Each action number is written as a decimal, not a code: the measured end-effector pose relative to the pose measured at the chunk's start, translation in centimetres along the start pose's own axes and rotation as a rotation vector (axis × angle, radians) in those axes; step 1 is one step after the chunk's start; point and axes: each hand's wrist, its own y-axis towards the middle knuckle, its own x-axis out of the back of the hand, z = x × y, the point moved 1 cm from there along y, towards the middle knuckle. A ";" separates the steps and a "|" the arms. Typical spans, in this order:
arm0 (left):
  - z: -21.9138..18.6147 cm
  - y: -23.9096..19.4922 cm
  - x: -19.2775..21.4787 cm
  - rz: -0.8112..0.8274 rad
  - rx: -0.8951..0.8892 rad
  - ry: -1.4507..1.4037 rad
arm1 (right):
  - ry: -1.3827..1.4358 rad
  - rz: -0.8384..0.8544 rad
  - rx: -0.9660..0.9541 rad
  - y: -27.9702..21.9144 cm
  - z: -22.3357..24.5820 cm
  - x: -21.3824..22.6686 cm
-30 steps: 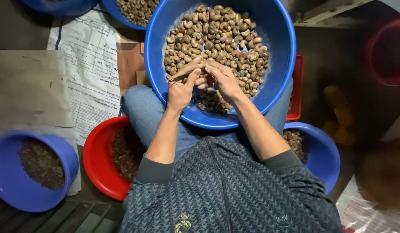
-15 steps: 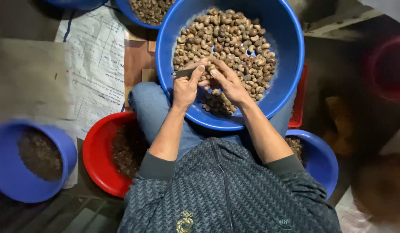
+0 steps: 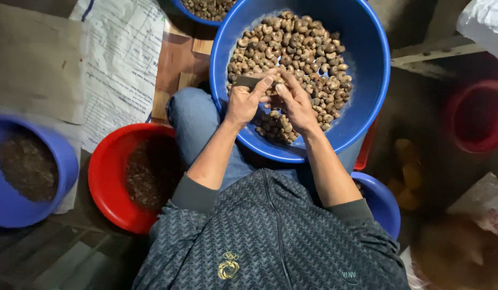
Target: The person sits on the floor and uses a small knife to peel the outer skin off nuts. They pick up a nut from a large blue basin, scrape the skin with the knife, and drop the peeled nut into a smaller blue basin to the right.
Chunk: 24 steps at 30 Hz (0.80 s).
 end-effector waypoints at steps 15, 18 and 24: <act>2.9 0.3 0.4 -0.057 0.130 -0.014 | 0.093 -0.011 -0.048 0.0 -0.5 0.7; 1.8 0.2 -0.2 -0.021 0.125 -0.172 | 0.130 -0.017 -0.050 -0.4 2.4 -1.7; 0.5 -0.3 -0.3 -0.020 -0.033 0.004 | 0.295 0.013 -0.067 0.2 0.9 -0.4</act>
